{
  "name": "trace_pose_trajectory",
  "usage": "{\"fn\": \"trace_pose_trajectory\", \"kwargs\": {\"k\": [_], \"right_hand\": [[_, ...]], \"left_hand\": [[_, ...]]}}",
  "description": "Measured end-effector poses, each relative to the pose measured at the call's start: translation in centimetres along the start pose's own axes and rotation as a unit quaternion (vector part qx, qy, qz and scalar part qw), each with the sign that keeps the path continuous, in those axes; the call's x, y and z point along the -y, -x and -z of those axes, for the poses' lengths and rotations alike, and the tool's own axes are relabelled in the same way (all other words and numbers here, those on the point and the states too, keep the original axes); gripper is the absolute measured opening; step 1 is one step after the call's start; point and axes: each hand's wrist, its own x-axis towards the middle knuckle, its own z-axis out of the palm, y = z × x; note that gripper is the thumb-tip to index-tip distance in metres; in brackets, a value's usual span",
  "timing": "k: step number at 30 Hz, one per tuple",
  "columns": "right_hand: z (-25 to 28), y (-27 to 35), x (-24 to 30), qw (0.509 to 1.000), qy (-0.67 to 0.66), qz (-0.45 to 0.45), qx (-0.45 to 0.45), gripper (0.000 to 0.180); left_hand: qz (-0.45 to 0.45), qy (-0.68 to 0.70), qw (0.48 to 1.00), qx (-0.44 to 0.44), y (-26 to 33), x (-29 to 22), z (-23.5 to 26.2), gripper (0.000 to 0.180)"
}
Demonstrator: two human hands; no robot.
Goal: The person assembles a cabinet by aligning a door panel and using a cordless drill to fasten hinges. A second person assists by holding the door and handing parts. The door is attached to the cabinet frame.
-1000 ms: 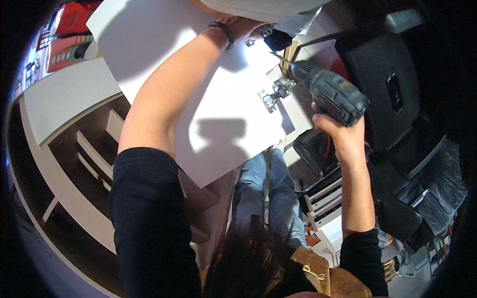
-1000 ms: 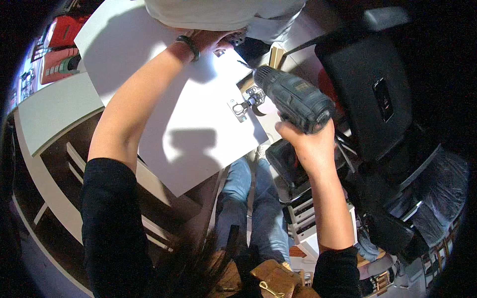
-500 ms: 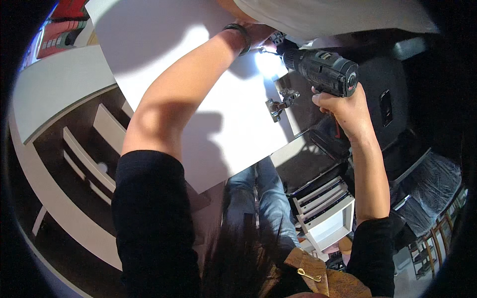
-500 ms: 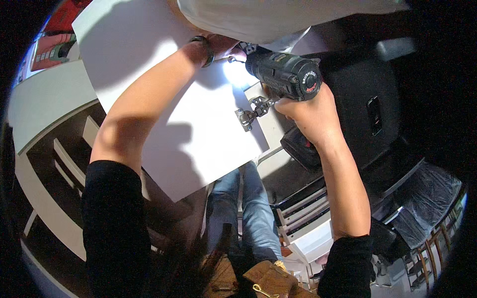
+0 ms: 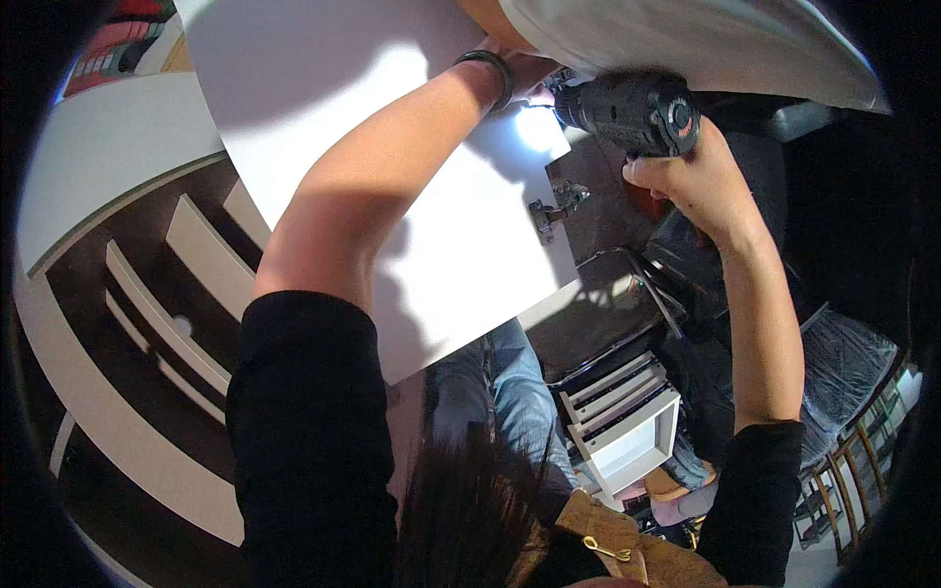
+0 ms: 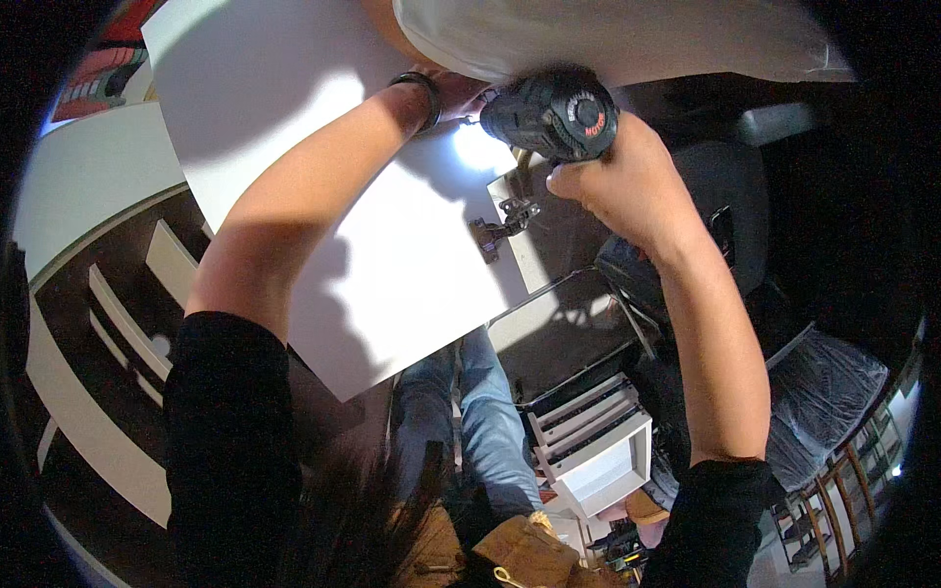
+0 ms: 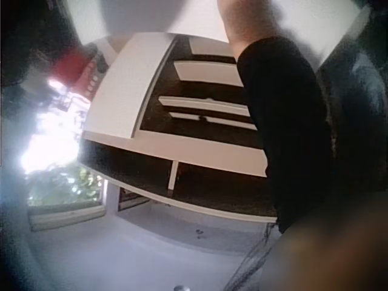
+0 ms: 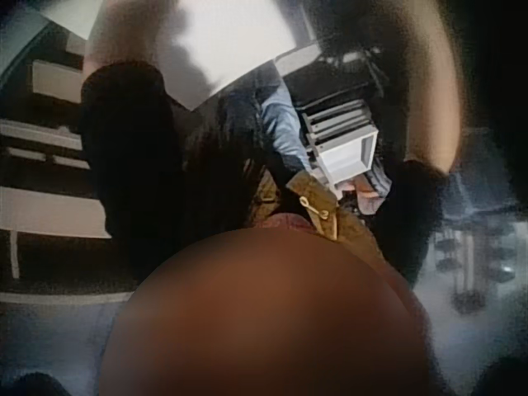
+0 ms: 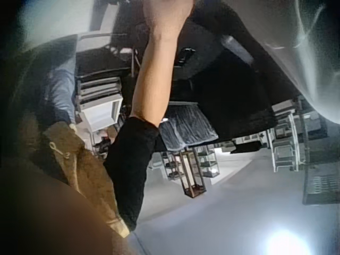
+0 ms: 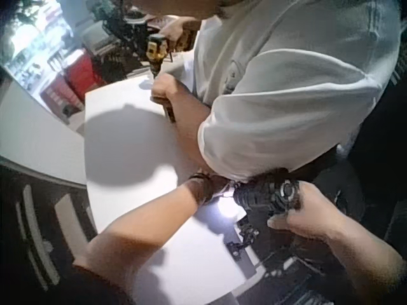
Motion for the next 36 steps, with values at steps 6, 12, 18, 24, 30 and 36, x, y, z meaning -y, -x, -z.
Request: {"fn": "trace_pose_trajectory", "kwargs": {"k": [6, 12, 18, 24, 30, 36], "right_hand": [[0.8, -1.9, 0.2, 0.997, 0.033, -0.055, 0.048, 0.007], [0.7, -2.6, -0.4, 0.995, 0.017, -0.083, 0.052, 0.010], [0.6, -3.2, -0.4, 0.993, 0.066, -0.084, 0.049, 0.011], [0.3, -3.5, 0.0, 0.974, 0.217, 0.038, 0.045, 0.027], [2.3, -1.3, 0.8, 0.976, 0.208, -0.005, 0.065, 0.031], [5.2, 3.7, 0.6, 0.999, -0.016, 0.018, -0.030, 0.035]], "left_hand": [[-0.001, 0.004, 1.000, 0.001, -0.2, 0.3, 0.0, 0.029], [-0.010, 0.008, 1.000, 0.004, -0.2, 0.7, -0.1, 0.029], [-0.035, 0.017, 0.998, -0.046, 0.1, 0.4, 0.6, 0.030], [0.002, -0.011, 0.998, -0.064, 1.0, -0.4, 1.7, 0.026], [0.015, 0.302, 0.898, -0.321, 2.4, -0.4, 2.3, 0.026], [0.189, 0.804, 0.471, -0.309, 10.5, -2.6, 3.4, 0.037]]}}
